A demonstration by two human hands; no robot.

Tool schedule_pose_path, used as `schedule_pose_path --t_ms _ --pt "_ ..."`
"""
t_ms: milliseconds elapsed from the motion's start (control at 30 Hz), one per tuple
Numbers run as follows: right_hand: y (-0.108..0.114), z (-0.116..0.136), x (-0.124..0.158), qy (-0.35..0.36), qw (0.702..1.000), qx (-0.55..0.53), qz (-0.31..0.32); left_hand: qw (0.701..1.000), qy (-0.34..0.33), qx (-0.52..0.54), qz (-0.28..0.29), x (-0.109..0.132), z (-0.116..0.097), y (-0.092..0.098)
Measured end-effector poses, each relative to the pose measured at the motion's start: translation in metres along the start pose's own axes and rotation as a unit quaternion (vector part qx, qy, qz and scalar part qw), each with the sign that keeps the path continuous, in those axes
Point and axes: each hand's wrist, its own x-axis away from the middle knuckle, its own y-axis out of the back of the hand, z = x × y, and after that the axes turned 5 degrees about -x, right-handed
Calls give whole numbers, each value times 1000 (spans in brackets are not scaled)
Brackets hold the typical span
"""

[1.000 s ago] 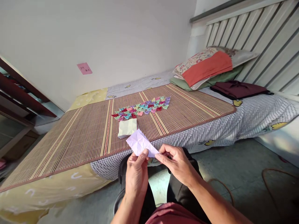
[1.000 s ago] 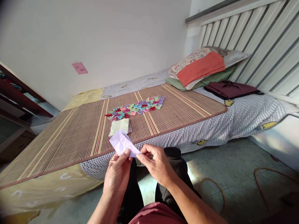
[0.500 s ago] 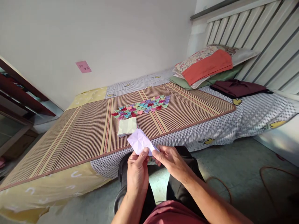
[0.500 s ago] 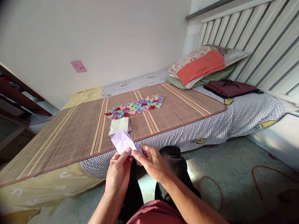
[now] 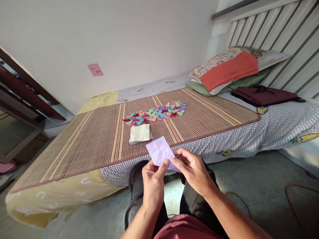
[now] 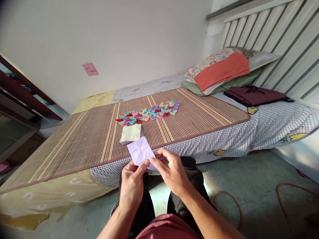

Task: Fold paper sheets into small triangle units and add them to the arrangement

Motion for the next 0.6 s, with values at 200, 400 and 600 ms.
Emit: schedule_pose_path --t_ms 200,400,600 --pt "-12 1 1 49 994 51 -85 999 -15 -31 23 9 -1 -4" --pt "-6 0 2 57 994 51 -83 996 -37 -82 8 10 2 10" --pt "0 2 1 15 996 16 -81 997 -42 -69 -16 6 -4 17"
